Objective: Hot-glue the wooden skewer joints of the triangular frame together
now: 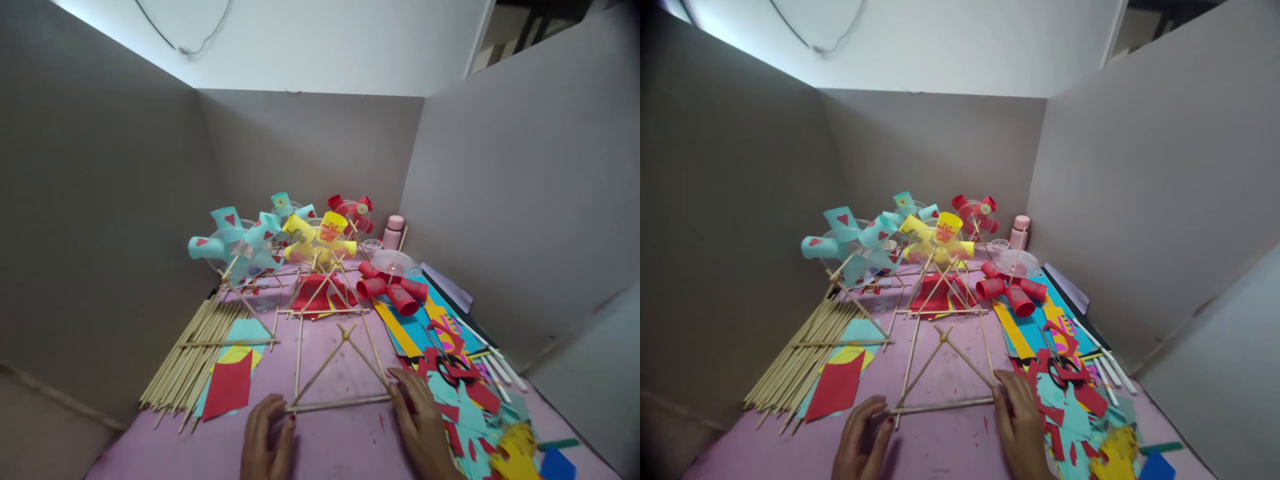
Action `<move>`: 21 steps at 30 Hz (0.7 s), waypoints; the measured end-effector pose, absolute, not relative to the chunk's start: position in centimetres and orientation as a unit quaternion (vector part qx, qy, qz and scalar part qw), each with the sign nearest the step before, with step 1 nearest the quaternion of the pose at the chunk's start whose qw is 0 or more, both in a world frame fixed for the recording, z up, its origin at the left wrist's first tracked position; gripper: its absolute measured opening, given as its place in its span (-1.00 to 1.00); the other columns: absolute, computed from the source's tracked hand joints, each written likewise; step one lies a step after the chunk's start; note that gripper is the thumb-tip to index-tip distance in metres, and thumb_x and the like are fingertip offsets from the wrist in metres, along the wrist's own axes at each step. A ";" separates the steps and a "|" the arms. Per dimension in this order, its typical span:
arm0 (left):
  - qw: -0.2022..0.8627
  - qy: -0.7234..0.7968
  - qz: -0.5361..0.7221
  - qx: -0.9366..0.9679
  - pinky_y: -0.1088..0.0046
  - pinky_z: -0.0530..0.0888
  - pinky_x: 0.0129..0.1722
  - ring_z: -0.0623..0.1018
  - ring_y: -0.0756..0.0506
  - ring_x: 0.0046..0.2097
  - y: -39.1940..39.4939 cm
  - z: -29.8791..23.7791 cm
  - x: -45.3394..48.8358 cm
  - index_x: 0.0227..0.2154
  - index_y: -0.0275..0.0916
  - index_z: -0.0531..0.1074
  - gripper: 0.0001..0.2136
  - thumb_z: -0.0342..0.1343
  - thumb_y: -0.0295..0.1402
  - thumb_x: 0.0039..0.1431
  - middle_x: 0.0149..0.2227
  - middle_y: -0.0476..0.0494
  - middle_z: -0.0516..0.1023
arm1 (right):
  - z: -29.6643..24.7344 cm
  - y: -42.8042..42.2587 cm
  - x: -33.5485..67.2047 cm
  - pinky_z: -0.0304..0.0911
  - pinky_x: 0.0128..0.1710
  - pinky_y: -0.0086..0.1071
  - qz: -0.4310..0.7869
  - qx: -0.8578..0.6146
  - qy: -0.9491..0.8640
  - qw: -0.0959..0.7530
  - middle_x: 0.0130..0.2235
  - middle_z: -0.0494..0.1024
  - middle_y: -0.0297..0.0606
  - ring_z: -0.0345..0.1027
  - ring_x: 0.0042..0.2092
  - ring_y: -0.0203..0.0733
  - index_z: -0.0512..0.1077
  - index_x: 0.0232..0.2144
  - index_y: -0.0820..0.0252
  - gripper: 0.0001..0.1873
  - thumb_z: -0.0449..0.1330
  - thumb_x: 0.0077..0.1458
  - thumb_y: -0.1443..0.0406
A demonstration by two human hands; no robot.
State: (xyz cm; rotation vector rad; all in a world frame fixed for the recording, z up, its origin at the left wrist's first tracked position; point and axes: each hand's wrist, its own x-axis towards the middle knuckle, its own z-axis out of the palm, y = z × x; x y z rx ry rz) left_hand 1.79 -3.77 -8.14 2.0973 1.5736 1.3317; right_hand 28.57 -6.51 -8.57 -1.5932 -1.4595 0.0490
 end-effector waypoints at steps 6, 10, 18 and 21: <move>0.022 0.515 0.363 0.776 0.14 0.46 -0.06 0.43 -0.20 0.00 -3.9 -8.4 2.2 -0.05 -0.20 0.26 -0.67 0.08 -0.32 0.11 -0.03 -0.28 0.40 | -9.7 -6.9 28.8 0.33 -0.11 -0.09 -0.023 -0.645 -0.643 0.413 -0.06 0.46 -0.09 0.33 -0.02 0.01 0.22 -0.01 0.13 -0.62 0.06 0.14 0.14; 0.008 0.532 0.344 0.774 0.15 0.49 -0.09 0.45 -0.20 -0.01 -3.8 -8.6 2.1 -0.02 -0.23 0.23 -0.65 0.06 -0.32 0.12 -0.04 -0.30 0.42 | -10.4 -7.0 29.0 0.32 -0.09 -0.01 -0.061 -0.646 -0.676 0.351 0.01 0.41 0.01 0.30 0.03 0.11 0.10 0.09 0.19 -0.43 0.08 0.10 0.08; -0.076 0.492 0.326 0.804 0.32 0.54 -0.16 0.54 -0.15 -0.09 -2.7 -10.0 0.7 -0.02 -0.24 0.21 -0.61 0.10 -0.35 0.08 -0.11 -0.25 0.52 | -12.4 -6.1 30.2 0.33 -0.09 -0.10 -0.080 -0.618 -0.714 0.321 0.02 0.41 0.02 0.33 0.02 0.10 -0.08 0.17 0.15 -0.29 0.13 0.06 0.12; -0.105 0.473 0.334 0.808 0.38 0.55 -0.22 0.57 -0.14 -0.15 -1.9 -11.0 0.2 -0.05 -0.23 0.24 -0.61 0.13 -0.35 0.04 -0.16 -0.23 0.55 | -13.9 -5.6 30.7 0.30 -0.07 -0.06 -0.076 -0.615 -0.710 0.335 0.02 0.41 0.02 0.33 0.02 0.12 -0.12 0.20 0.13 -0.25 0.13 0.05 0.16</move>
